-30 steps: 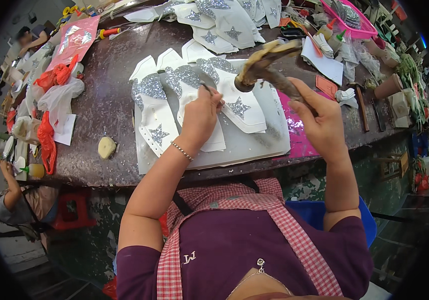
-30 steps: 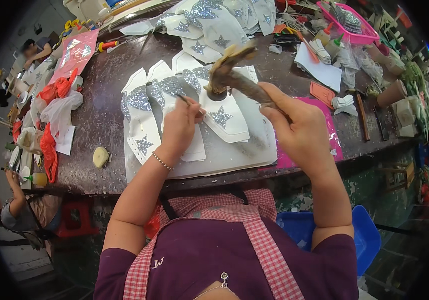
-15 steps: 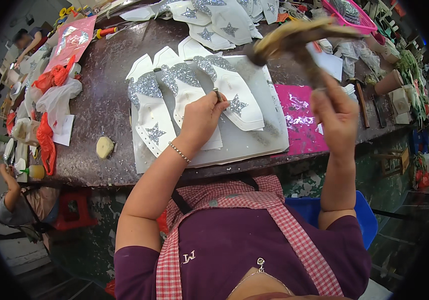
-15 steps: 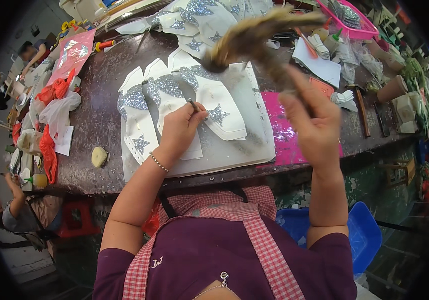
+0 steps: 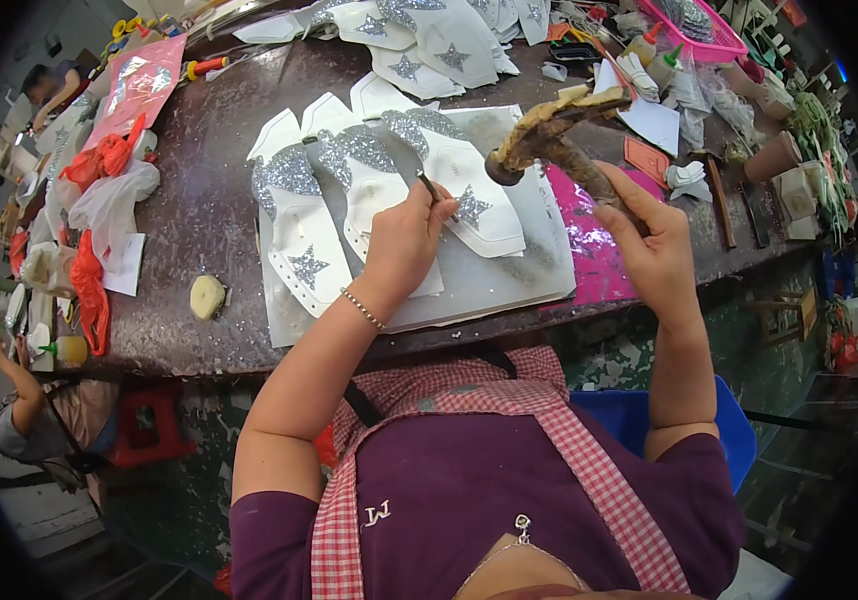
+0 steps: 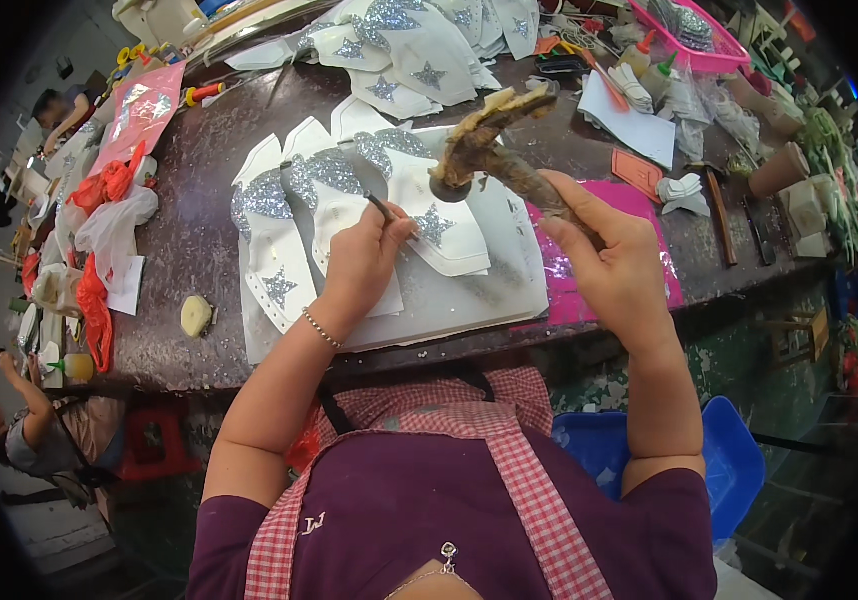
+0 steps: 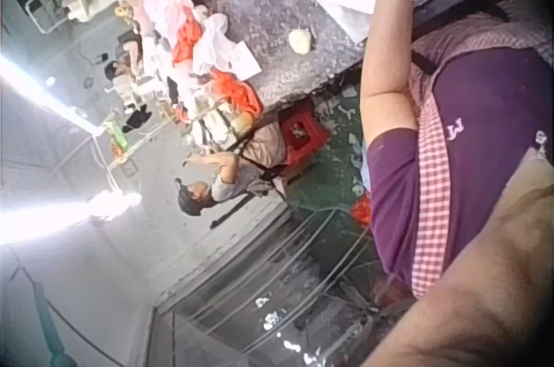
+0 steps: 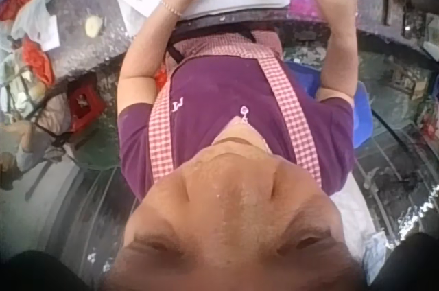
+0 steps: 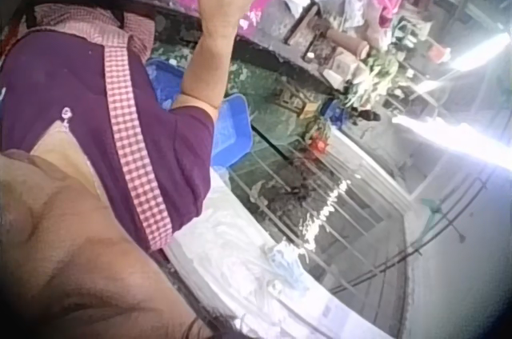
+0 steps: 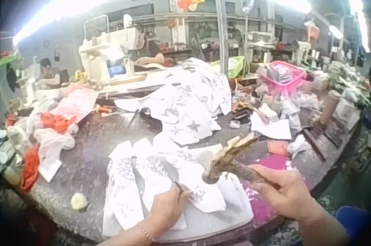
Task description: The person uses a hammer and a small metal tool to secure silver star-shaped embellishments onto white shoe parts. They repeatedly tap the tool to set the decorations, then stack the finished pieces and retrieve new ones from a pile on the table.
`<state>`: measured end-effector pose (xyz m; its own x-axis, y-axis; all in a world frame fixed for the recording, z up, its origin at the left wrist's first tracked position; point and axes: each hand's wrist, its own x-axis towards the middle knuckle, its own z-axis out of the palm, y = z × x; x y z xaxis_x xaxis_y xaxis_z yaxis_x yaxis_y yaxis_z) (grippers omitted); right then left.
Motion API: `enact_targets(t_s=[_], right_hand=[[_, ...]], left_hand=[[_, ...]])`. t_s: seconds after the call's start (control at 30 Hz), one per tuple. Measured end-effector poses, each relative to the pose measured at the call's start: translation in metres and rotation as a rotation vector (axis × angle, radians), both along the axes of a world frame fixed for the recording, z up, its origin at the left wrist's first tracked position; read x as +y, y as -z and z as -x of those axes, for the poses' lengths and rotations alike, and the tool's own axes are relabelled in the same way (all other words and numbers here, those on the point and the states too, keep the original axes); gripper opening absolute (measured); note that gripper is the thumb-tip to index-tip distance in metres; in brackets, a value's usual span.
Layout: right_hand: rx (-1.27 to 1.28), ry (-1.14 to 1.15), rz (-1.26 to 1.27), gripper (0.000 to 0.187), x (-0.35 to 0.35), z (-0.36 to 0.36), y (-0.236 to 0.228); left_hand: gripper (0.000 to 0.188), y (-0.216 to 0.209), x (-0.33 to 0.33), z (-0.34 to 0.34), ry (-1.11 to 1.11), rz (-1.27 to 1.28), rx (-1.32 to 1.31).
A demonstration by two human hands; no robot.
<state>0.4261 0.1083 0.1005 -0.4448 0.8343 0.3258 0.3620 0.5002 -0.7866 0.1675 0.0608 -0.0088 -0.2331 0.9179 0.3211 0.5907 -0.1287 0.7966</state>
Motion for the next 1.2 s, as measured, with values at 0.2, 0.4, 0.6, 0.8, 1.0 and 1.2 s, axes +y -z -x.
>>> enact_targets(t_s=[0.2,0.4,0.6,0.8,1.0,1.2], right_hand=[[0.110,0.024,0.092,0.039,-0.001,-0.010,0.001],[0.681,-0.220,0.056,0.038,-0.007,-0.006,-0.024],[-0.275,-0.025,-0.361,0.037,-0.007,0.001,-0.013],[-0.055,0.037,0.008,0.042,-0.004,-0.020,0.003],[0.172,0.033,0.126,0.040,-0.005,-0.020,-0.008],[0.487,-0.065,-0.020,0.045,-0.001,-0.023,-0.023]], left_hand=[[0.016,-0.004,-0.004,0.000,0.029,0.025,0.132],[0.014,-0.001,-0.001,-0.004,0.101,-0.076,0.313],[0.012,-0.012,-0.004,-0.010,0.086,0.023,0.333],[0.016,-0.001,-0.007,-0.012,0.026,0.027,-0.084],[0.016,-0.009,-0.010,-0.010,0.082,0.067,0.056],[0.013,-0.005,-0.010,-0.005,0.162,0.059,0.086]])
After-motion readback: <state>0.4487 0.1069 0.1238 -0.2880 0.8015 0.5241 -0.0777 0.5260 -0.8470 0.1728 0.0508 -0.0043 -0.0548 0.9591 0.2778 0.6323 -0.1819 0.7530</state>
